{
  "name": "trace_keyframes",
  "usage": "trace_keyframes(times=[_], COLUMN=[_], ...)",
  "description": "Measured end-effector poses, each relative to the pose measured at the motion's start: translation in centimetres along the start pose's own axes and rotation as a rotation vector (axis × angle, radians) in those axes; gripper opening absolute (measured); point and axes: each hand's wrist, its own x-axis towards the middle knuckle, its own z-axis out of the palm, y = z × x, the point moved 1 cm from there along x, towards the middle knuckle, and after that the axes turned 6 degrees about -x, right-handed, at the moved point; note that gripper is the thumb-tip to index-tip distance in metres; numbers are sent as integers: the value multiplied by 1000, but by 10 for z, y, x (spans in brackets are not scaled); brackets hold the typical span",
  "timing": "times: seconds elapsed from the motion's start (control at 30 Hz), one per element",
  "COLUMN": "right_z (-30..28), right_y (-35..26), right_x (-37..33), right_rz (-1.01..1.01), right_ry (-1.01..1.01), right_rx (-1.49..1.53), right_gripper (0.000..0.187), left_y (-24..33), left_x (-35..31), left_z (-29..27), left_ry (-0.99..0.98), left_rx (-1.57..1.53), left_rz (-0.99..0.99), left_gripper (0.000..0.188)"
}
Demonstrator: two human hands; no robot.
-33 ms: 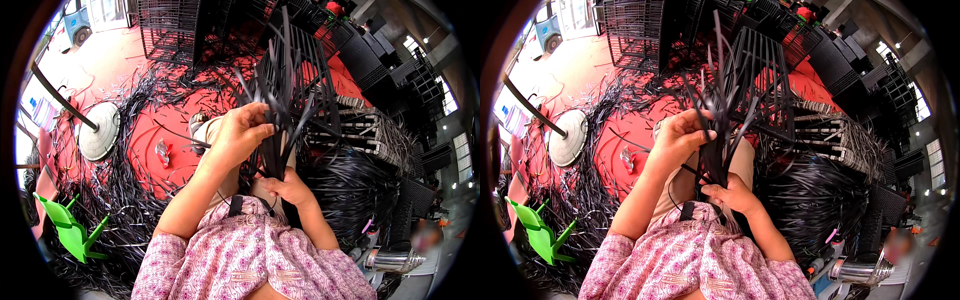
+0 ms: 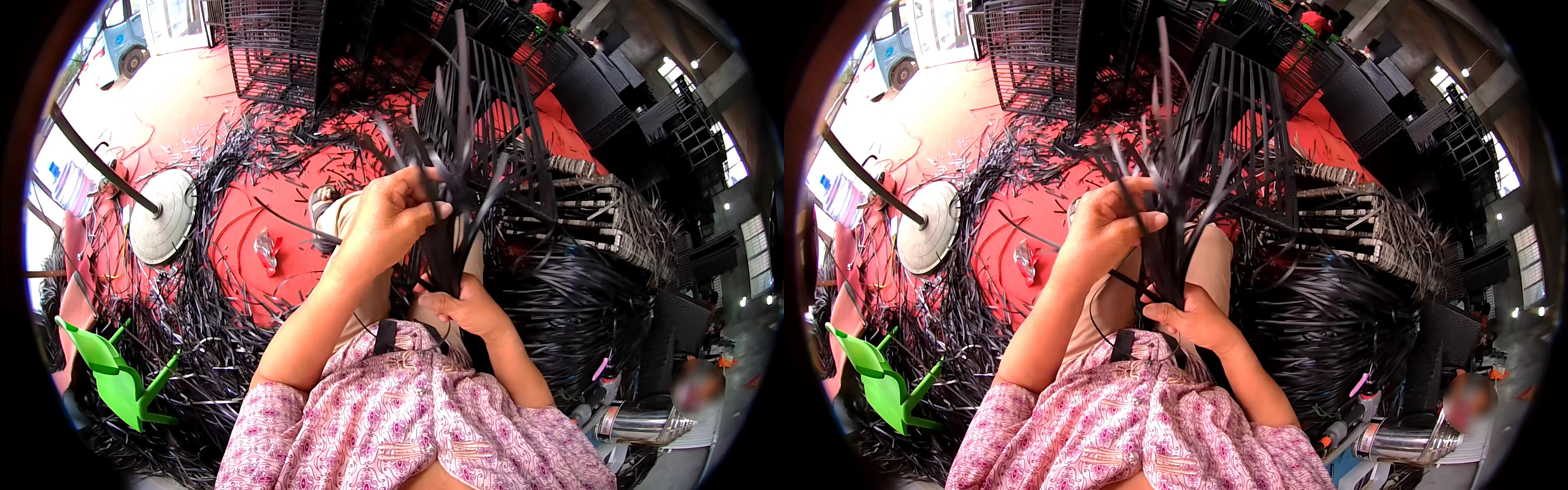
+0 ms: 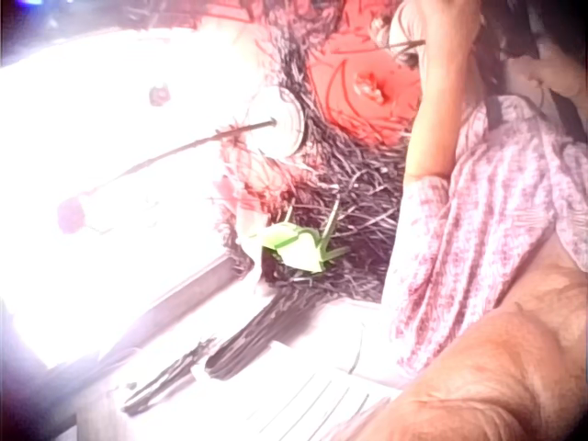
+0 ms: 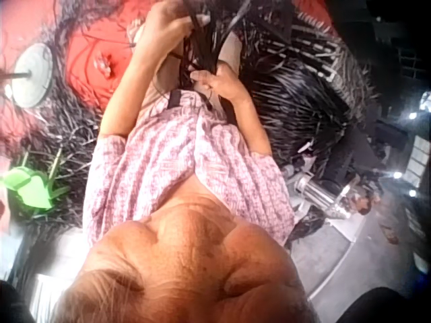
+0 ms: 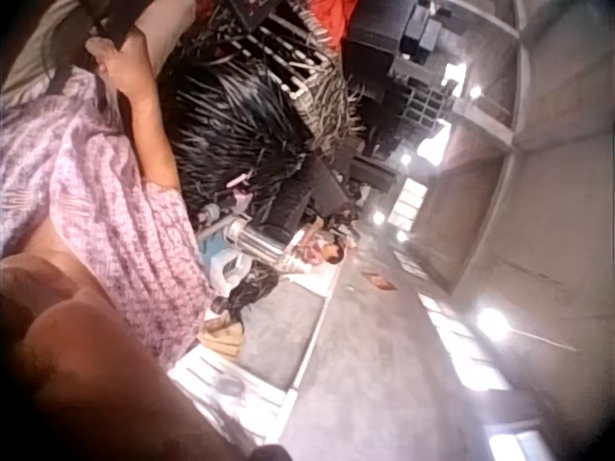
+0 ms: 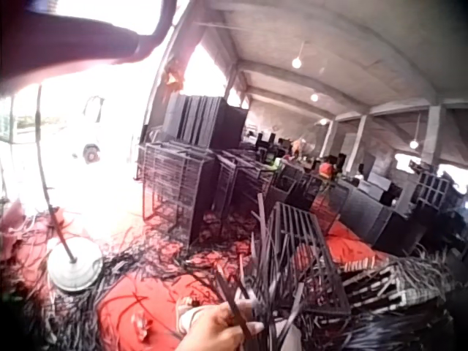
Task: The person sits on the floor and weaves black plastic strips into a basket frame. They interlace the strips by hand, tucking ends into the weave to secure them, and occasionally pull new strips from a large pile nearby.
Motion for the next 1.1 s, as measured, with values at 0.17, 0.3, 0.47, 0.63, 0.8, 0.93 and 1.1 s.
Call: trace_keyframes(times=[0.17, 0.3, 0.47, 0.63, 0.8, 0.93, 1.1], right_z=[4, 1, -1, -3, 2, 2, 3], right_y=[8, 13, 12, 11, 9, 5, -9], right_x=[4, 6, 4, 5, 2, 2, 4], right_rz=[-24, -48, -70, -58, -17, 14, -43], right_ry=[22, 2, 31, 25, 0, -77, 70], right_rx=[-130, -140, -139, -146, -35, 40, 48], right_gripper=[36, 40, 39, 39, 32, 22, 18], left_y=[9, 10, 8, 18, 31, 34, 66], left_x=[-3, -3, 0, 18, 51, 78, 46], left_z=[-8, -15, -23, -36, -50, -63, -53], left_ry=[-19, -11, 10, 30, 113, 233, 532], left_rx=[31, -71, -178, -45, 50, 43, 458], left_rz=[59, 39, 36, 28, 137, 224, 584], left_gripper=[35, 22, 19, 9, 9, 10, 43])
